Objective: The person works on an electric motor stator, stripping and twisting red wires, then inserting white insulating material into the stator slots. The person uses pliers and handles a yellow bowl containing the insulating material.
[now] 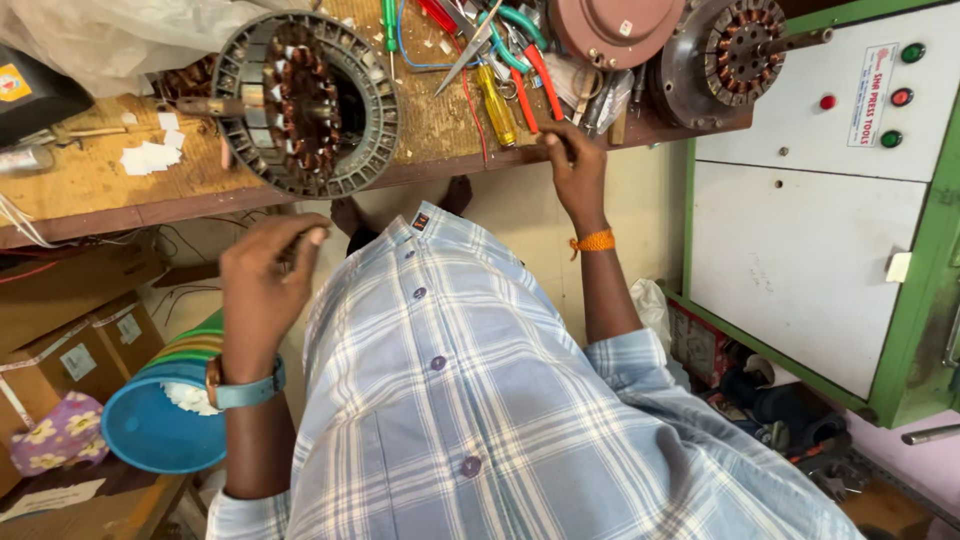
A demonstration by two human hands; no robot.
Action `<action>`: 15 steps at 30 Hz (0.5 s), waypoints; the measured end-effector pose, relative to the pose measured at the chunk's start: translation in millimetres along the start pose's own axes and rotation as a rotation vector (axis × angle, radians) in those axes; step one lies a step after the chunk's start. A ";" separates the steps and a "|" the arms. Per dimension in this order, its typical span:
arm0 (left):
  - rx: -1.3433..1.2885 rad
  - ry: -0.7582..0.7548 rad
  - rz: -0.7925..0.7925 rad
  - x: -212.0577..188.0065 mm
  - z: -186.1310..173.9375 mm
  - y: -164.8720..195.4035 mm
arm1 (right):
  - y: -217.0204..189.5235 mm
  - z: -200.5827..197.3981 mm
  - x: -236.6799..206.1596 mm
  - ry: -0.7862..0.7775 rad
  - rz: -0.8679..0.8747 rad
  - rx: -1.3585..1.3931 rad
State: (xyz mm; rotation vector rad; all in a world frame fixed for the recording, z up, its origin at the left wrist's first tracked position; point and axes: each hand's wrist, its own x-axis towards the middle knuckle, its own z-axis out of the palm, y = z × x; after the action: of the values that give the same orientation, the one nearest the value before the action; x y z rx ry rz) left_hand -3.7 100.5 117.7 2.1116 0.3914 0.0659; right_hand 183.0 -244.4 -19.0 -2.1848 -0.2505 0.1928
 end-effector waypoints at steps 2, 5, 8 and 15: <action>0.059 -0.073 0.067 2.3 8.9 7.8 | -5.0 4.7 12.6 -0.031 -0.025 -0.046; 0.131 -0.150 0.115 4.4 19.8 17.4 | -26.3 30.6 43.2 -0.053 -0.100 -0.223; 0.147 -0.202 0.071 3.7 25.6 20.4 | -45.9 59.6 66.9 0.010 -0.316 -0.507; 0.117 -0.135 -0.006 -9.6 44.3 11.4 | -51.5 100.4 83.8 -0.039 -0.361 -0.304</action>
State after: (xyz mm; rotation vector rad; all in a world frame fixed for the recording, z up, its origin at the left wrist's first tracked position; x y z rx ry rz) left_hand -1.0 55.9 104.1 2.2155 0.3276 -0.1051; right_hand 235.5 -115.7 -39.7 -2.3885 -0.7297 -0.0072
